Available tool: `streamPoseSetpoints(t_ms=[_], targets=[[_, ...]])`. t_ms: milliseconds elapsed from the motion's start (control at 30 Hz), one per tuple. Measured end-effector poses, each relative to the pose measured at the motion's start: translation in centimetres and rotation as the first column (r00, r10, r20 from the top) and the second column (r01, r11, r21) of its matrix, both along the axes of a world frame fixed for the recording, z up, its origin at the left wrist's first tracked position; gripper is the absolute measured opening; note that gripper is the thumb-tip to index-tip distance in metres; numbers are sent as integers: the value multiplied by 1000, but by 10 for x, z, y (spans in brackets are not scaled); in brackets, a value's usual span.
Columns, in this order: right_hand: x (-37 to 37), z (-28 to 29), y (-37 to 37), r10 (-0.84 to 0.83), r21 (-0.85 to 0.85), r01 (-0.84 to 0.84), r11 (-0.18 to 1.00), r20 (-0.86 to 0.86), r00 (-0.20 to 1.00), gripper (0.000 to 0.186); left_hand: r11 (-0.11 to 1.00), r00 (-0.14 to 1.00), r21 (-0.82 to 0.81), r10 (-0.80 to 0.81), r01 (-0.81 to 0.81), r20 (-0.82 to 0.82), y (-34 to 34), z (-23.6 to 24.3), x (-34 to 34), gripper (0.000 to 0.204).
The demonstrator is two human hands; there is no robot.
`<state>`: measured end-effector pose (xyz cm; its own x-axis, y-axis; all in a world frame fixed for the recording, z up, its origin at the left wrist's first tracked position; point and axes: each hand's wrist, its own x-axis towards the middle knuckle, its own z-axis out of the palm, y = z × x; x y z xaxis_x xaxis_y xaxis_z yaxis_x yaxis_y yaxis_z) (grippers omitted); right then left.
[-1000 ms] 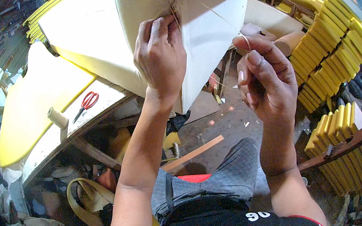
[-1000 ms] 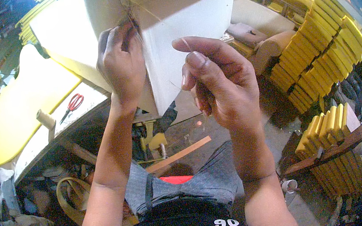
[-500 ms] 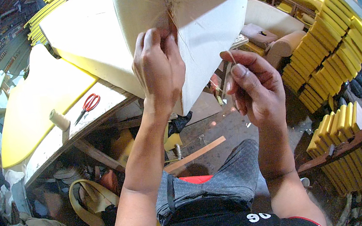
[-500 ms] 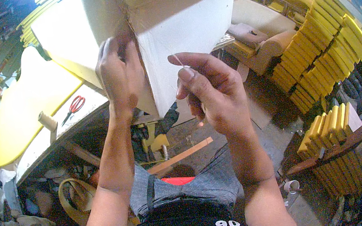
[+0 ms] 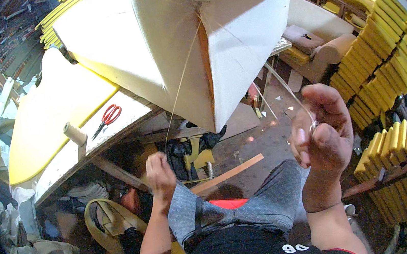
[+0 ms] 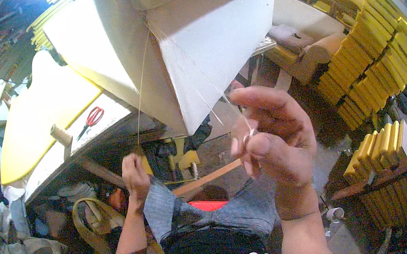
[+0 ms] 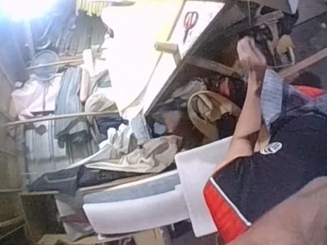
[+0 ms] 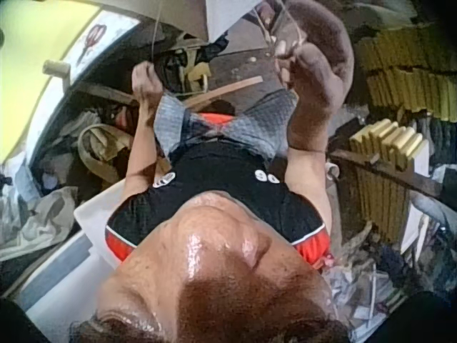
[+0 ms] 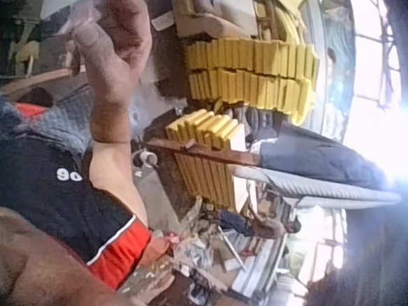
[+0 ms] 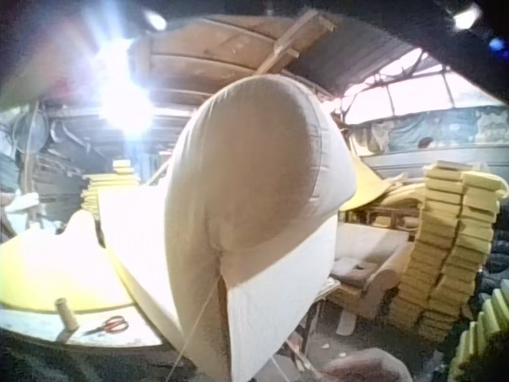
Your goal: The person prepares a needle and thread, then moves a red stool and a foam cushion to position a white upholstered armchair. They proceed to hand-sew a seam on the chair's armrest using a needle and thread.
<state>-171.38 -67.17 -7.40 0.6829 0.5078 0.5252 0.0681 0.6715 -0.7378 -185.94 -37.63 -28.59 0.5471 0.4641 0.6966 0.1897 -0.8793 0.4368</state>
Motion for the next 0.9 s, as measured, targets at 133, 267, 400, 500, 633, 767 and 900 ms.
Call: streamPoseSetpoints(t_ms=[133, 267, 400, 500, 633, 767, 900], targets=[[12, -8, 2, 165, 125, -170, 977, 54, 985, 59, 987, 980, 29, 158, -156, -119, 24, -86, -81, 7], [7, -4, 35, -87, 39, 83, 996, 140, 986, 45, 912, 918, -189, 316, -363, -239, 13, -119, -141, 6], [18, -5, 68, -354, 34, 371, 928, 392, 849, 35, 828, 865, -315, 346, -463, -364, 5, -162, -199, 6], [26, -12, 96, -479, 83, 497, 864, 438, 761, 40, 666, 712, -362, 375, -653, -594, 8, -223, -266, 9], [16, -10, 119, -181, -144, 203, 968, 155, 971, 43, 501, 481, -270, 357, -822, -801, -4, -275, -345, 12], [2, 0, 144, 39, -62, -47, 997, -118, 992, 40, 458, 357, -215, 251, -863, -900, -21, -296, -388, 13], [2, 6, 167, -112, -94, 124, 988, 127, 986, 32, 518, 475, -278, 299, -809, -828, -29, -299, -390, 11]])
